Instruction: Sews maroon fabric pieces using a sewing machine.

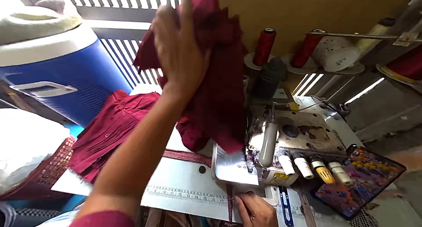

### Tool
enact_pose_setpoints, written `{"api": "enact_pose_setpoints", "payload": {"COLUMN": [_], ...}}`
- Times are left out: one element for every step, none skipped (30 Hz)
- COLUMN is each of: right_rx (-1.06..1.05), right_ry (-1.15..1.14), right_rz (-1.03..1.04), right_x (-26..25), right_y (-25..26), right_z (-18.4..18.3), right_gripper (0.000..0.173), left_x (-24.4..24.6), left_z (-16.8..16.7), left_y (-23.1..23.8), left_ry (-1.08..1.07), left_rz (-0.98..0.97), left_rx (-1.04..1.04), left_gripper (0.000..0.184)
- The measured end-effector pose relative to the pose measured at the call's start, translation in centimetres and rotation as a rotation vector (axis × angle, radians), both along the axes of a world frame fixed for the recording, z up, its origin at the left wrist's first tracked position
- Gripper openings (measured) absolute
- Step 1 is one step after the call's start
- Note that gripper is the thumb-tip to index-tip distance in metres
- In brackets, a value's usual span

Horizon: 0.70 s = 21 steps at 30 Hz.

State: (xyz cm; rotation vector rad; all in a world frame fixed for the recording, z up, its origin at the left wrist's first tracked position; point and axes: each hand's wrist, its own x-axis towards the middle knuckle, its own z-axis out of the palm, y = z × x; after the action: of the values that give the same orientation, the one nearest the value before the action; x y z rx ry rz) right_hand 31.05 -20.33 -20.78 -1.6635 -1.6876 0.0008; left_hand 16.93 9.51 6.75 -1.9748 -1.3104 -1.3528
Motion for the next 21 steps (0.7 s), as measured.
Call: {"api": "enact_pose_setpoints", "payload": {"right_rx": [-0.004,-0.007,-0.013,-0.019,-0.025,-0.028,-0.029,-0.026,-0.022,-0.02,-0.018,-0.014,-0.006,0.003,0.009,0.013,0.013,0.01,0.001,-0.012,-0.022], "right_ry": [-0.008,-0.015,-0.024,-0.032,-0.038,-0.042,-0.042,-0.04,-0.042,-0.05,-0.061,-0.066,-0.07,-0.076,-0.081,-0.085,-0.081,-0.065,-0.024,0.041,0.125], "right_rz": [-0.001,-0.002,-0.006,-0.014,-0.02,-0.024,-0.031,-0.038,-0.047,-0.056,-0.062,-0.064,-0.062,-0.055,-0.048,-0.041,-0.027,-0.005,0.029,0.075,0.136], "right_x": [0.0,-0.1,-0.1,-0.3,-0.3,-0.3,-0.4,-0.5,-0.5,-0.6,-0.6,-0.6,-0.6,-0.6,-0.6,-0.5,-0.5,-0.5,-0.4,-0.2,-0.1], "right_y": [0.1,0.1,0.1,0.1,0.1,0.2,0.2,0.2,0.2,0.3,0.3,0.2,0.2,0.2,0.1,0.1,0.1,0.1,0.0,-0.1,-0.3], "right_z": [0.0,0.1,0.1,0.1,0.1,0.2,0.1,0.0,-0.1,-0.1,-0.1,0.0,0.0,0.0,0.0,0.0,0.1,0.2,0.3,0.5,0.8], "right_gripper": [0.03,0.03,0.03,0.03,0.029,0.029,0.029,0.029,0.03,0.031,0.032,0.033,0.033,0.034,0.034,0.034,0.034,0.034,0.033,0.031,0.029], "left_x": [1.1,1.9,2.5,2.8,2.9,2.8,2.6,2.6,2.4,2.0,1.5,0.5,-0.7,-2.2,-3.9,-5.6,-7.5,-9.6,-11.7,-14.0,-16.1], "left_z": [1.2,1.7,1.6,1.0,0.0,-0.8,-1.2,-1.3,-1.1,-0.9,-0.7,-0.7,-0.4,0.1,0.4,0.6,0.6,0.3,-0.3,-1.5,-3.0], "left_y": [3.0,6.2,9.6,12.5,14.8,16.3,17.1,17.2,16.9,16.5,16.0,15.3,14.4,13.1,11.9,11.0,10.5,10.2,10.4,10.7,11.1], "left_ry": [0.067,0.158,0.266,0.385,0.489,0.555,0.578,0.559,0.526,0.497,0.478,0.457,0.446,0.44,0.436,0.44,0.46,0.491,0.524,0.552,0.585], "left_rz": [-0.018,-0.06,-0.126,-0.195,-0.253,-0.285,-0.295,-0.312,-0.335,-0.363,-0.393,-0.421,-0.438,-0.445,-0.443,-0.431,-0.402,-0.365,-0.319,-0.276,-0.231], "left_rx": [-0.027,-0.073,-0.137,-0.246,-0.367,-0.497,-0.589,-0.628,-0.625,-0.586,-0.527,-0.458,-0.411,-0.38,-0.359,-0.338,-0.331,-0.34,-0.362,-0.406,-0.474], "left_gripper": [0.077,0.076,0.079,0.084,0.086,0.087,0.09,0.092,0.095,0.098,0.102,0.104,0.104,0.101,0.094,0.085,0.077,0.069,0.063,0.054,0.042]}}
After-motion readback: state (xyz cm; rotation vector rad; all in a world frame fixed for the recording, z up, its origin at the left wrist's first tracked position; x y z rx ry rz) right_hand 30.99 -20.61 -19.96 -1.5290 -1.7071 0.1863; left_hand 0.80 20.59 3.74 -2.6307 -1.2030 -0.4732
